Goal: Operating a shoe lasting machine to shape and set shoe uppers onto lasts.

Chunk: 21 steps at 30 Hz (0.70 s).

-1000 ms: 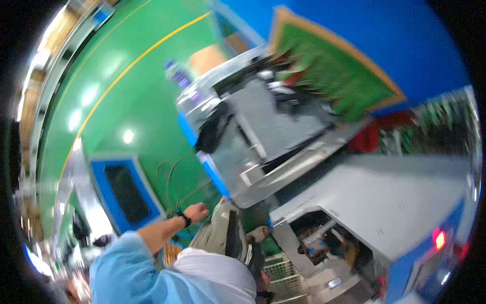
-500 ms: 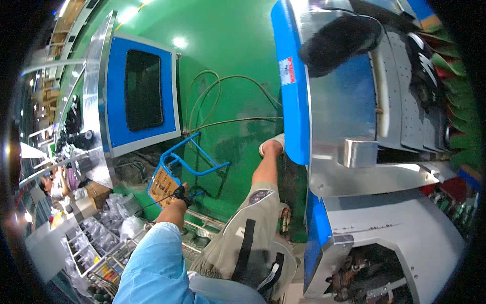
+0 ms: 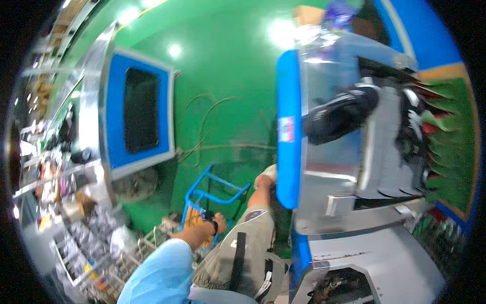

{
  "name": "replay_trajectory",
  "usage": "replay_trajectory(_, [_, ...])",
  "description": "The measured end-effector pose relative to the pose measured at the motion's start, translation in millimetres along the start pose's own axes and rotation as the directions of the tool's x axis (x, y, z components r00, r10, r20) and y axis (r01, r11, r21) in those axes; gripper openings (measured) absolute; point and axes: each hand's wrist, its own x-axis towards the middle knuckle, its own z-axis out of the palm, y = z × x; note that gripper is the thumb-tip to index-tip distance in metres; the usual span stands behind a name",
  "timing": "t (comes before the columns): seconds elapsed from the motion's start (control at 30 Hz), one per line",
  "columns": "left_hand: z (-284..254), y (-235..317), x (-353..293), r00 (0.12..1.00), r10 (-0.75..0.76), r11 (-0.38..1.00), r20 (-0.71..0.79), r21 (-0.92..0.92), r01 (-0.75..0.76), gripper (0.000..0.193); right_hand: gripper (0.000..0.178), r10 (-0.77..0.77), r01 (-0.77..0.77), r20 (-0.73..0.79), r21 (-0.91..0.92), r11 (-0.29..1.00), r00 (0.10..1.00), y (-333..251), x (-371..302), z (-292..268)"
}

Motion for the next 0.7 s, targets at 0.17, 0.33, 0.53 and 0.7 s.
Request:
replay_trajectory(0.17, [-3.2,-24.4,-29.9,0.980,-0.189,0.960,0.055,-0.199,0.196,0.039,0.039,-0.105,0.006,0.157,0.530,0.848,0.982,9.4,-180.1,-0.2])
replay_trajectory(0.33, [-26.3,-51.3,-43.7,0.977,-0.212,0.910,-0.021,-0.368,0.190,0.039,0.034,0.178,-0.338,0.322,0.559,0.757,0.930,118.6,-397.2,4.6])
replay_trajectory(0.53, [-21.9,-89.2,-59.0,0.976,-0.200,0.903,-0.082,-0.403,0.151,0.040,0.030,0.112,-0.302,0.406,0.443,0.844,0.907,182.1,-577.2,171.4])
replay_trajectory(0.7, [-37.4,-142.4,-34.8,0.942,-0.147,0.952,-0.301,-0.302,0.053,0.043,0.034,0.288,-0.472,0.388,0.812,0.343,0.876,87.0,-556.7,75.8])
